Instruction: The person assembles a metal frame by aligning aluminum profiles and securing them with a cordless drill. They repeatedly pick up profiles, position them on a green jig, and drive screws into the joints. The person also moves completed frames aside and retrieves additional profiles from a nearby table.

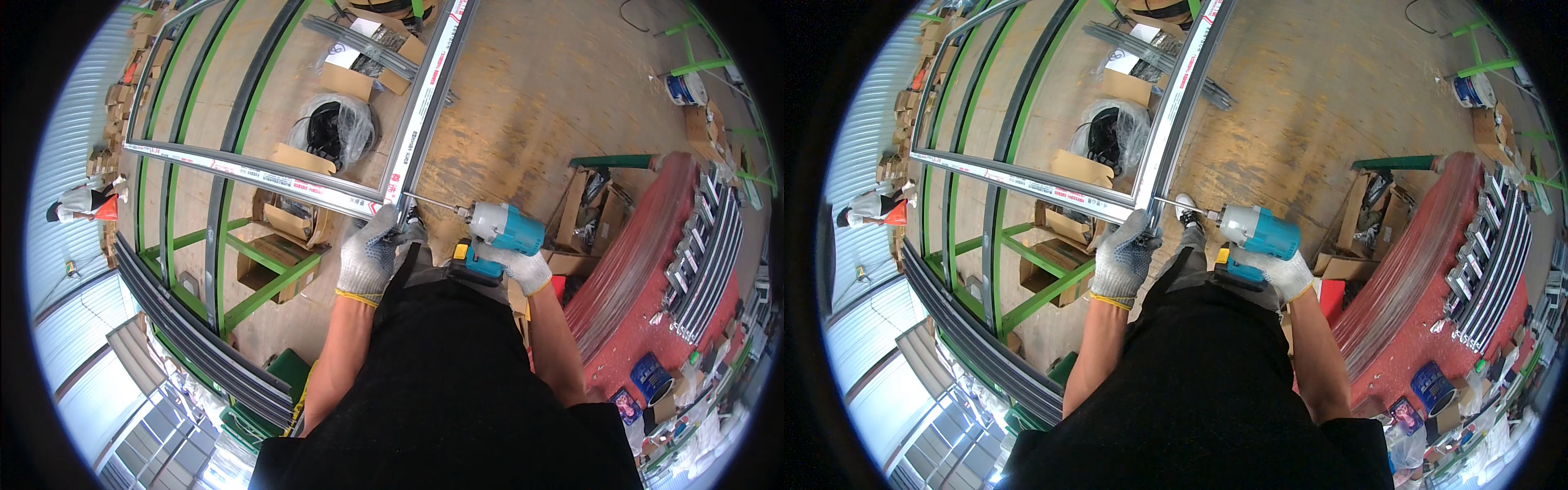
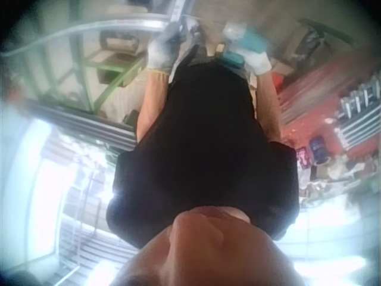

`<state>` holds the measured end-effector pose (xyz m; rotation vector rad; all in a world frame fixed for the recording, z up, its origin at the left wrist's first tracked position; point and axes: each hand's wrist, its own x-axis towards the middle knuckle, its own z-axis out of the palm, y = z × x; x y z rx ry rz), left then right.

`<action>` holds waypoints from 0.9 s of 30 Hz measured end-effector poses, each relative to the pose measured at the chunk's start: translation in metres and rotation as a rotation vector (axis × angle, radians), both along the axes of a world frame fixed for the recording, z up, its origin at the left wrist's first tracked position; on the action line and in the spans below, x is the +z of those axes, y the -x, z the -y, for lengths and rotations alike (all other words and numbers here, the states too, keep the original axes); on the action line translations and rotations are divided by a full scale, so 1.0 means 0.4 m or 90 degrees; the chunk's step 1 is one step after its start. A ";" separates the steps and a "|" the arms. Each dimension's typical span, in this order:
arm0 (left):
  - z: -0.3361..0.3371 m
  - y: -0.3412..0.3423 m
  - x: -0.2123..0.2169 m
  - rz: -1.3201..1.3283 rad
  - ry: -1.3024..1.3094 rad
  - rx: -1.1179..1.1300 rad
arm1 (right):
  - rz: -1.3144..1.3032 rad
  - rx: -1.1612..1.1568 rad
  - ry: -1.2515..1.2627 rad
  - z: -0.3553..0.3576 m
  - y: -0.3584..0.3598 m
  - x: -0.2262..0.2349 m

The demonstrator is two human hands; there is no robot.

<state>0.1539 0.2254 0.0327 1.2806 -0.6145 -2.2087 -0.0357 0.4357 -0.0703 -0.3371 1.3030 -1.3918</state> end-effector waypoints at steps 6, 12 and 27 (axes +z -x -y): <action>-0.002 0.006 0.002 0.026 -0.016 0.016 | -0.088 0.021 0.000 0.012 0.007 0.023; 0.002 -0.004 -0.001 0.004 -0.004 -0.023 | -0.159 0.039 0.066 0.009 0.006 0.015; 0.028 -0.036 -0.087 0.064 0.035 -0.025 | -0.176 -0.136 0.029 -0.130 0.055 0.001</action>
